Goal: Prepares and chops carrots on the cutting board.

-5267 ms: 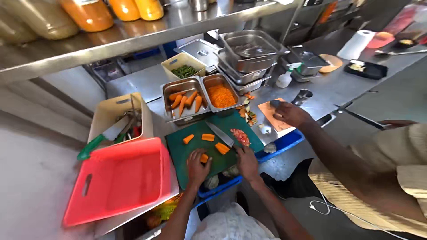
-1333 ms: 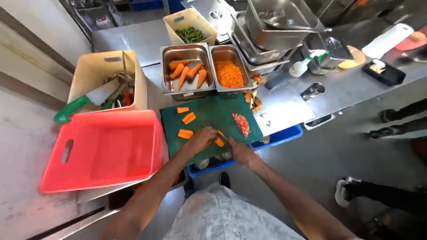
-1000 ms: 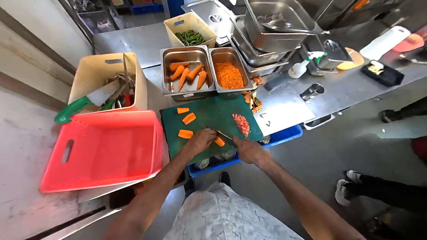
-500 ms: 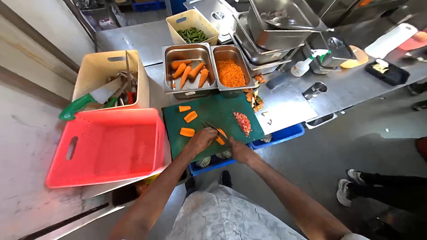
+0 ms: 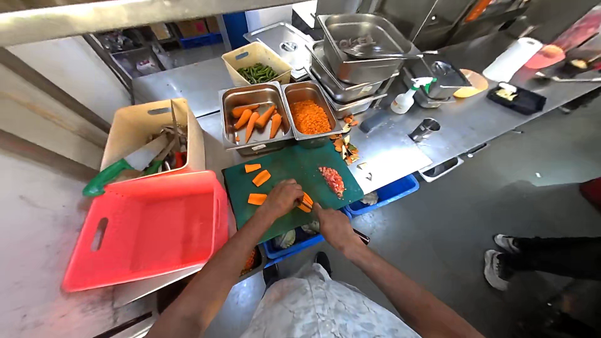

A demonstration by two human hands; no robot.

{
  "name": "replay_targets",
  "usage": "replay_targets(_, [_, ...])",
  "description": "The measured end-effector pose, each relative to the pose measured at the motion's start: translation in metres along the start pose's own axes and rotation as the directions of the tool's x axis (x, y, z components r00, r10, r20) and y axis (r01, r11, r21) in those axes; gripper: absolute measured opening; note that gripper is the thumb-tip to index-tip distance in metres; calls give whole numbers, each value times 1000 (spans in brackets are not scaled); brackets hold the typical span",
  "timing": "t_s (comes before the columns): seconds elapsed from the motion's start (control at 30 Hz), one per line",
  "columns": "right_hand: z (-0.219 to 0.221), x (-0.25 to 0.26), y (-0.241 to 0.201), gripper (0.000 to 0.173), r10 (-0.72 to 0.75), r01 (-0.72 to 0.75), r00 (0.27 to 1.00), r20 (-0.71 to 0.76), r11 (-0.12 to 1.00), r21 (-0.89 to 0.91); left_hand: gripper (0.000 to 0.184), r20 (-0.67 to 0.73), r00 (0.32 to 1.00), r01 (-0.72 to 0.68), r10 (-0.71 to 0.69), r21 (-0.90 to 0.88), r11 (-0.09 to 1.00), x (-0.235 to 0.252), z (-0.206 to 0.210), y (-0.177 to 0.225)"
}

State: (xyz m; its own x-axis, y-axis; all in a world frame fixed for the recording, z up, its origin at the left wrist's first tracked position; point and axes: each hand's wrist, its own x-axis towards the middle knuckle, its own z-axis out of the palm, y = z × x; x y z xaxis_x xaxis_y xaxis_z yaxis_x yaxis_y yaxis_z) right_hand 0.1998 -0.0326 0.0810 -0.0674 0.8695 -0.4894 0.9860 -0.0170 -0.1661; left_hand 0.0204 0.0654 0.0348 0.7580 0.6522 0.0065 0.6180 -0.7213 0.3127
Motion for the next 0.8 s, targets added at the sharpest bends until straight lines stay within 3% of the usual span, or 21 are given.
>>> replay_targets(0.1, [-12, -7, 2, 39, -20, 19, 999, -30, 1000, -21, 4, 99, 995, -3, 0, 30, 1000, 7, -5, 2])
replay_targets(0.17, [-20, -10, 9, 35, -14, 14, 998, -53, 1000, -2, 17, 30, 1000, 0, -1, 29, 1000, 6, -4, 0])
replay_targets(0.3, [-23, -11, 42, 30, 53, -43, 995, -80, 992, 122, 101, -161, 986, 40, -39, 0, 999, 0, -3, 0])
replay_targets(0.37, [-15, -8, 64, 35, 97, -79, 992, -80, 976, 202, 112, -194, 980, 32, -33, -11, 999, -2, 4, -1])
replay_targets(0.47, [4, -6, 87, 32, 126, -100, 990, -70, 948, 301, 96, -118, 993, -24, 16, -62, 998, -6, 26, -3])
replay_targets(0.6, [17, -10, 84, 32, 133, -125, 991, 1, 934, 335, 50, -119, 993, 3, -18, -128, 992, -9, 42, 0])
replay_targets(0.7, [23, -7, 72, 33, 145, -145, 989, 24, 942, 301, 45, -108, 956, 249, -271, -182, 951, -11, 40, 17])
replay_targets(0.8, [19, -4, 53, 37, 135, -146, 989, 65, 960, 238, 46, -96, 852, 471, -514, -287, 834, -10, 41, 37])
